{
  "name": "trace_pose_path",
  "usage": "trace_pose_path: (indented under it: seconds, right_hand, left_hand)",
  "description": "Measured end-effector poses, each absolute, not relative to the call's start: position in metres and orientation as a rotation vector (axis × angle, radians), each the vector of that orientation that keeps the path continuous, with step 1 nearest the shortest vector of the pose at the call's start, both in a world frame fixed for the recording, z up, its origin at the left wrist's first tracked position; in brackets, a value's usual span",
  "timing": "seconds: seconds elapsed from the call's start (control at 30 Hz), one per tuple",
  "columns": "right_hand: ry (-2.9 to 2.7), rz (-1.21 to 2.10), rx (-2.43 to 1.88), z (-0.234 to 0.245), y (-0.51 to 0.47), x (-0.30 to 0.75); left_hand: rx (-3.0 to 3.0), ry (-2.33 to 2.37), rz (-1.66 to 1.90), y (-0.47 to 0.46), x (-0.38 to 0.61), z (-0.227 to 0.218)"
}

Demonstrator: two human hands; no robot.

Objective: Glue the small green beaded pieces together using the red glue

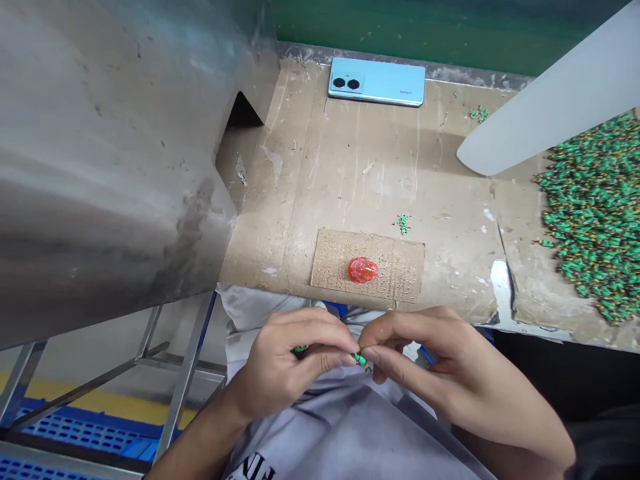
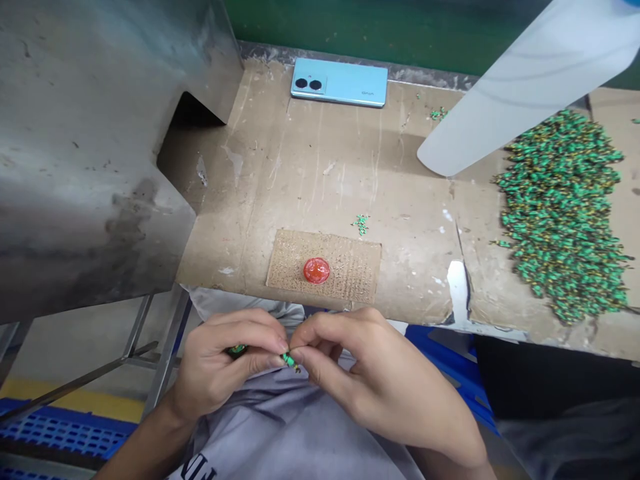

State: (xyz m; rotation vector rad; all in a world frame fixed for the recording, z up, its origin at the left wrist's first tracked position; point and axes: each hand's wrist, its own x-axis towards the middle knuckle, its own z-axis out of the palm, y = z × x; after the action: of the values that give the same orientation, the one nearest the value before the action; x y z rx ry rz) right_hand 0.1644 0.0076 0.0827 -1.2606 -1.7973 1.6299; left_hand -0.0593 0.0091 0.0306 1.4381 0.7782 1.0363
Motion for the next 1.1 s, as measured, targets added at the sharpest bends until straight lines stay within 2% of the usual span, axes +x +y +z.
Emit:
trace_pose_path:
  seconds: [0.7,0.87,1.1]
  right_hand:
    - [-1.807,1.672,-1.280,0.080,0.007,0.162]
    - [-1.775,1.533,-1.196,0.079,0.002,0.159]
    - [-1.938,1.135,-1.070,0.065,-0.004,0.156]
  left_hand:
    - [1.345,0.762,1.080,0.007,-0.057,0.025]
    - [1.336,0.817,1.164,0.005,-0.053,0.029]
    - [1.479,0.963,1.149,0.005,-0.054,0.040]
